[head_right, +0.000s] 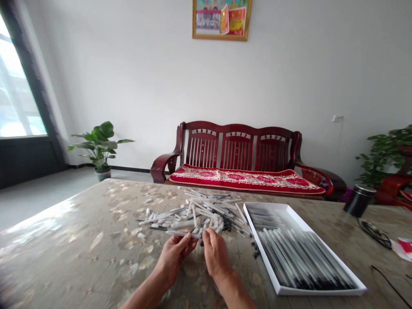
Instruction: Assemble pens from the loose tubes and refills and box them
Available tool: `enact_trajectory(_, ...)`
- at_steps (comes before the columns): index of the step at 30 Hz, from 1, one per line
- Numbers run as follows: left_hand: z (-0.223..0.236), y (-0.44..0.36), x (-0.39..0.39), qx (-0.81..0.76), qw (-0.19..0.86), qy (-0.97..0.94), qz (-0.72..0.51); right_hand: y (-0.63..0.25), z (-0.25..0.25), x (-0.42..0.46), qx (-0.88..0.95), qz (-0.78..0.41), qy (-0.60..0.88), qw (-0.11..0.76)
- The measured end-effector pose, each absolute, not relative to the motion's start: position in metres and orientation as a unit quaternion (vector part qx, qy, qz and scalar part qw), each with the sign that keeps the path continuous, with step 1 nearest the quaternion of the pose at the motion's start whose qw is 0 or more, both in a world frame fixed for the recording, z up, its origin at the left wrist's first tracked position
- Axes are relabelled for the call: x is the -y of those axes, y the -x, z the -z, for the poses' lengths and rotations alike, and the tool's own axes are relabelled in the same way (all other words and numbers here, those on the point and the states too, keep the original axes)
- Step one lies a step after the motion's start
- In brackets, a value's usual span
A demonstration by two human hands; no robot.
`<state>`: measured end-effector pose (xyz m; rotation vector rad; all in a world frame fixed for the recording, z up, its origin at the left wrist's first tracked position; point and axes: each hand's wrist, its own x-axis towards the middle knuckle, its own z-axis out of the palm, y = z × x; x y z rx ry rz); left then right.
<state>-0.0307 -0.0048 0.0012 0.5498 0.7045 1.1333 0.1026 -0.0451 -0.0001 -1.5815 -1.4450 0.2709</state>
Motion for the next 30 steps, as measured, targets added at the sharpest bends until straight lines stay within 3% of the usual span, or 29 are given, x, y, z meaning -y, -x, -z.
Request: enact_trajectory(30,-0.0001,0.0305,0.0042,-0.326,0.755,-0.271,-0.499,-0.1049,0.0041,0.0452,0.571,-0.178,0.637,0.486)
